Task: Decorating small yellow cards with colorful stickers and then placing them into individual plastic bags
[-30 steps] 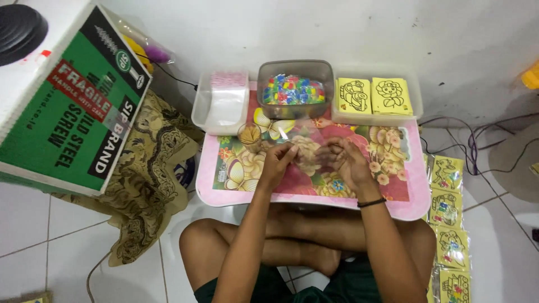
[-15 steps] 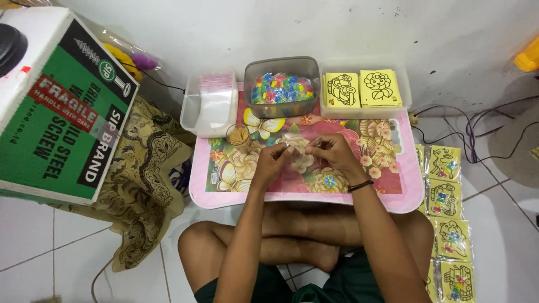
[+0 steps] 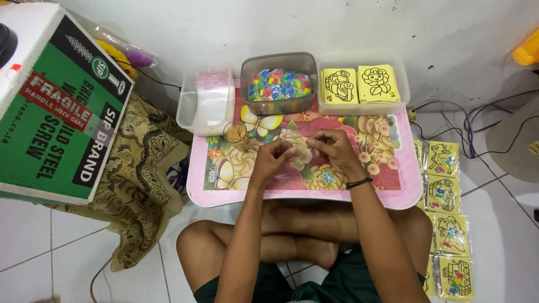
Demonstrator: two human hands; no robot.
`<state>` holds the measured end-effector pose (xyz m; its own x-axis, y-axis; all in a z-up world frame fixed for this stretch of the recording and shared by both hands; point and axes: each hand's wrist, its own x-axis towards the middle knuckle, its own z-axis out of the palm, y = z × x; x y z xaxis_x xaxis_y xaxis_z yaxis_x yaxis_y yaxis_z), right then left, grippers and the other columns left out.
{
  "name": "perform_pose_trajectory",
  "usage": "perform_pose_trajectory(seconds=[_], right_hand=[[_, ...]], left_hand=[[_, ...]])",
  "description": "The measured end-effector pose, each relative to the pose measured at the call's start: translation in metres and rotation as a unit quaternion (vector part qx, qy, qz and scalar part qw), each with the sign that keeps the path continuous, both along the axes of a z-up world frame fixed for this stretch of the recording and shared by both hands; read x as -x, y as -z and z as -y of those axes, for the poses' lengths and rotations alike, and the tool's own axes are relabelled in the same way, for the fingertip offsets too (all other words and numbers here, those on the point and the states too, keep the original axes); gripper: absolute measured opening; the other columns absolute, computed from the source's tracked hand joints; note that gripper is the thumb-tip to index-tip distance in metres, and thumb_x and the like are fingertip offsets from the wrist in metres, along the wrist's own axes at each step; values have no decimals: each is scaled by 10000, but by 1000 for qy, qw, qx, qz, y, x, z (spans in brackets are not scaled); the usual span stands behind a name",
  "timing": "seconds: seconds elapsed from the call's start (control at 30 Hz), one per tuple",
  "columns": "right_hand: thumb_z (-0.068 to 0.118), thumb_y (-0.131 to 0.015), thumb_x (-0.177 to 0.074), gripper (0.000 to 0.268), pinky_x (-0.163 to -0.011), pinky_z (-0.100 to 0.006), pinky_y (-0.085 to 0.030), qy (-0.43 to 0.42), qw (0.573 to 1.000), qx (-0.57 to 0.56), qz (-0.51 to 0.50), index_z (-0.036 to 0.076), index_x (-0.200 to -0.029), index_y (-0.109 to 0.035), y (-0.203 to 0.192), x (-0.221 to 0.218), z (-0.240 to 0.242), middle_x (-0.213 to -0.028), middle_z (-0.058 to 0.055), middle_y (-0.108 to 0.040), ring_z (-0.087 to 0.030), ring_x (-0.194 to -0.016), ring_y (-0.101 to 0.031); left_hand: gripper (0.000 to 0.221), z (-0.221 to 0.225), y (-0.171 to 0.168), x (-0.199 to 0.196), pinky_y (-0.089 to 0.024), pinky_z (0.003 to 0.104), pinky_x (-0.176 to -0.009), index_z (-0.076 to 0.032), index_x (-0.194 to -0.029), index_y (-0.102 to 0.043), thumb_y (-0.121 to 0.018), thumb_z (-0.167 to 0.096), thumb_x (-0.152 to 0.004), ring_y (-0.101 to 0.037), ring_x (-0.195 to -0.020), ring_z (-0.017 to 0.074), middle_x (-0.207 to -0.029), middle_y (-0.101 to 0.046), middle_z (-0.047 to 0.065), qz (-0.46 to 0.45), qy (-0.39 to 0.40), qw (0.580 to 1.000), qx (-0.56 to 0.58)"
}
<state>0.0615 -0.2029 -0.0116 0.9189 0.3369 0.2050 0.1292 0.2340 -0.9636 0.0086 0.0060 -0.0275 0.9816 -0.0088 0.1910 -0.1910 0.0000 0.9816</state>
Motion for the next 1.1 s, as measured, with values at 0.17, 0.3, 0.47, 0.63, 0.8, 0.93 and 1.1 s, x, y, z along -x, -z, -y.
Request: perform_pose_trajectory(seconds=[0.17,0.3,0.47,0.63,0.8,0.93,1.1], right_hand=[[57,-799,-848,90,-483,-197,-452,22,1000,-13,4,-14,-871,-749,4,-3,-1,-567,-91,-633,-98,-502,-602],[48,-818,-831,105,-510,-198,-466,44,999,0,23,-16,-890,-760,12,-7,0,-629,-94,-671,-98,-554,-643],[21,-832,-786,198,-484,-229,-495,47,998,-44,19,-42,-952,-743,16,-8,-2,-676,-129,-678,-128,-551,-632],[218,-681,-930,263,-516,-209,-515,107,990,-87,-30,20,-1102,-686,-1,-4,3,-851,-70,-703,-111,-625,-664],[73,-659,-961,102,-522,-201,-421,252,956,36,148,8,-1030,-696,-30,-30,2,-735,-62,-586,-97,-596,-548],[29,-698,-968,116,-593,-239,-460,226,948,79,209,17,-1084,-698,-73,-57,-16,-785,-50,-554,-115,-681,-532],[30,-824,-836,200,-588,-236,-503,157,886,281,334,76,-1022,-768,-115,-105,-32,-864,-75,-644,-173,-728,-604]], left_hand=[[184,4,-24,6,-448,216,-588,-122,-949,-777,-671,-271,-971,-570,-625,70,-677,-703,48,17,32,999,-13],[165,5,-8,3,-433,223,-576,-75,-857,-761,-688,-183,-959,-564,-598,81,-630,-676,55,-1,10,1000,2],[97,1,0,2,-397,214,-527,-97,-884,-761,-769,-192,-905,-526,-565,70,-597,-647,37,12,0,1000,0],[132,2,-5,3,-401,223,-529,-85,-891,-746,-808,-200,-874,-523,-571,82,-612,-655,50,13,-9,1000,18],[127,2,-19,8,-407,236,-523,-82,-882,-722,-717,-181,-961,-531,-541,107,-607,-667,67,3,-18,999,28],[103,1,-9,2,-407,243,-535,-77,-913,-714,-715,-168,-962,-536,-558,109,-616,-664,65,8,-20,999,36],[120,-2,-11,2,-403,249,-535,-85,-918,-708,-724,-193,-969,-523,-561,103,-623,-670,73,8,-13,1000,8]])
